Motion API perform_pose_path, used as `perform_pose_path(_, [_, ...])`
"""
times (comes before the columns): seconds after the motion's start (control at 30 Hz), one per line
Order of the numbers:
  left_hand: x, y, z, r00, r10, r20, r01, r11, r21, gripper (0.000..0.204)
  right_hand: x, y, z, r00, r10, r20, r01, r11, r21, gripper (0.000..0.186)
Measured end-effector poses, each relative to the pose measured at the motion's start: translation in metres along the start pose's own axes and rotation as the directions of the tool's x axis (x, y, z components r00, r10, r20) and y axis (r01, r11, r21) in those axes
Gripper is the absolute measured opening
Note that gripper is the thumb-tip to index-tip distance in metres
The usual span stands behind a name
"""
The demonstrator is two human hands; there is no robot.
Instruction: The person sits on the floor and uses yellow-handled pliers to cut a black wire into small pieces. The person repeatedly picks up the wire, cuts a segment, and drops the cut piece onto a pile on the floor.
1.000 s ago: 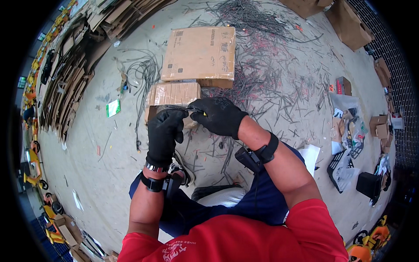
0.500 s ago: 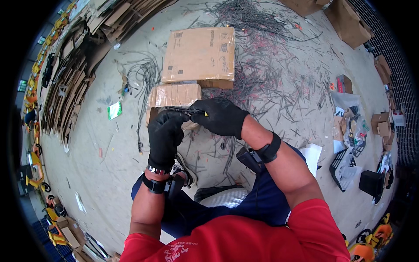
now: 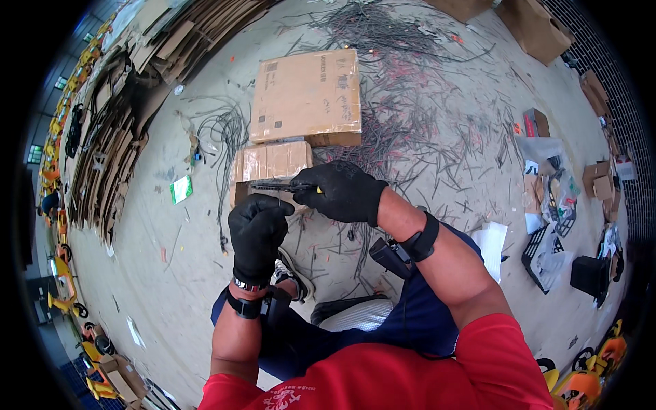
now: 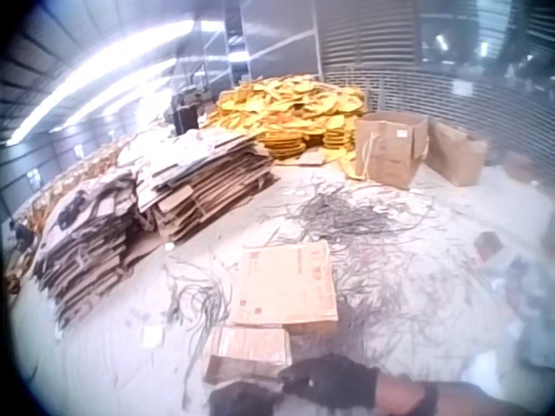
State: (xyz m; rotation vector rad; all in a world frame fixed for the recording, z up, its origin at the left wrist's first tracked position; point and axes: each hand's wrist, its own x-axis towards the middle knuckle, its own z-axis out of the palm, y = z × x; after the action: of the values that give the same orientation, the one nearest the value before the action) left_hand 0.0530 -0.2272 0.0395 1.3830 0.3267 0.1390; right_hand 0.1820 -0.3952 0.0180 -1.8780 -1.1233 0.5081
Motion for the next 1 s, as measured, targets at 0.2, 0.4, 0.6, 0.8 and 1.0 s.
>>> perform_pose_path(0.2, [-0.004,0.001,0.002,1.000,0.014,0.008,-0.014,1.000,0.019,0.021,-0.001,-0.003,-0.003,0.998,0.054,0.007,-0.054,0.999,0.002,0.030])
perform_pose_path(0.4, [-0.004,0.001,0.001,0.999,0.019,0.041,-0.019,1.000,0.020,0.021,0.001,0.005,-0.003,0.999,0.020,-0.026,-0.020,1.000,0.006,0.027])
perform_pose_path(0.6, [-0.005,0.002,0.003,0.998,0.031,0.057,-0.033,0.998,0.051,0.020,0.002,0.003,-0.006,0.998,0.061,-0.003,-0.061,0.998,-0.007,0.029])
perform_pose_path(0.8, [-0.007,0.000,0.008,0.999,0.010,0.050,-0.011,1.000,0.023,0.020,0.000,0.005,-0.009,0.992,0.112,0.055,-0.116,0.990,0.076,0.029])
perform_pose_path(1.0, [-0.002,-0.002,0.000,0.997,-0.049,0.052,0.045,0.997,0.069,0.021,-0.002,0.001,-0.016,0.997,0.041,-0.065,-0.038,0.998,0.051,0.027])
